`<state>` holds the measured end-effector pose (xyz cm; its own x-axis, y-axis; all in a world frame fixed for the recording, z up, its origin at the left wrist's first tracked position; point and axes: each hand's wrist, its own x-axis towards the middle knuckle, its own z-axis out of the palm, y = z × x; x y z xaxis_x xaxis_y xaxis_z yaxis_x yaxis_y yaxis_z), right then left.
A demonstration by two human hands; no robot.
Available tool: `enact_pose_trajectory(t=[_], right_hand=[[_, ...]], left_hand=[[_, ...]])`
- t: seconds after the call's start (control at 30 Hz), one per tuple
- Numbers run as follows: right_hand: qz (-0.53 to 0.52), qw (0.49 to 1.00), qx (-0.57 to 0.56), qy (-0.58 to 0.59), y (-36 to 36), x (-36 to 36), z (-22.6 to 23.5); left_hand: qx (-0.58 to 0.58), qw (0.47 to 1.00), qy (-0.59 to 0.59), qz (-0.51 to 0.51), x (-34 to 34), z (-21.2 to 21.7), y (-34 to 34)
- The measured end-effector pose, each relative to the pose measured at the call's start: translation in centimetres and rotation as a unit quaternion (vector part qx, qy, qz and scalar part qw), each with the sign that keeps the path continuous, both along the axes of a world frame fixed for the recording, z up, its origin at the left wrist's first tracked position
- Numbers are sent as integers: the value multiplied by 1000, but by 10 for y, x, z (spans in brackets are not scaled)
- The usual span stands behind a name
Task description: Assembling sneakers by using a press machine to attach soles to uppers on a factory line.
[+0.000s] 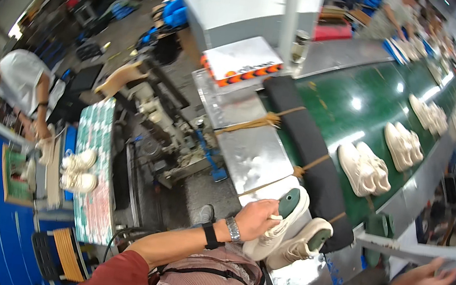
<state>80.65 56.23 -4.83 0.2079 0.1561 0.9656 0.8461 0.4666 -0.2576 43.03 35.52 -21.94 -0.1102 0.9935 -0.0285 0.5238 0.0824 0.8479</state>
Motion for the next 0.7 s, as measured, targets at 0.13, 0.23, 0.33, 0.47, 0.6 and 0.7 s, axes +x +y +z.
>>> enact_pose_trajectory(t=[0.13,0.23,0.33,0.47,0.6,0.7], right_hand=[[432,723,-496,212,-96,-173,-141],[598,308,-656,342,-170,-308,-138],[641,-39,-641,421,-190,-363,-149],[683,270,-651,193,-210,-477,-125],[680,419,-600,45,-221,-574,-120],[646,512,-558,-95,-227,-631,-112]], left_hand=[[-26,974,-177,140,-56,57,-45],[137,911,-328,208,-94,45,-88],[207,860,-377,277,-143,51,-128],[211,804,-406,380,-219,-9,-171],[203,766,-405,456,-289,-41,-172],[200,688,-513,472,-333,-58,-162]])
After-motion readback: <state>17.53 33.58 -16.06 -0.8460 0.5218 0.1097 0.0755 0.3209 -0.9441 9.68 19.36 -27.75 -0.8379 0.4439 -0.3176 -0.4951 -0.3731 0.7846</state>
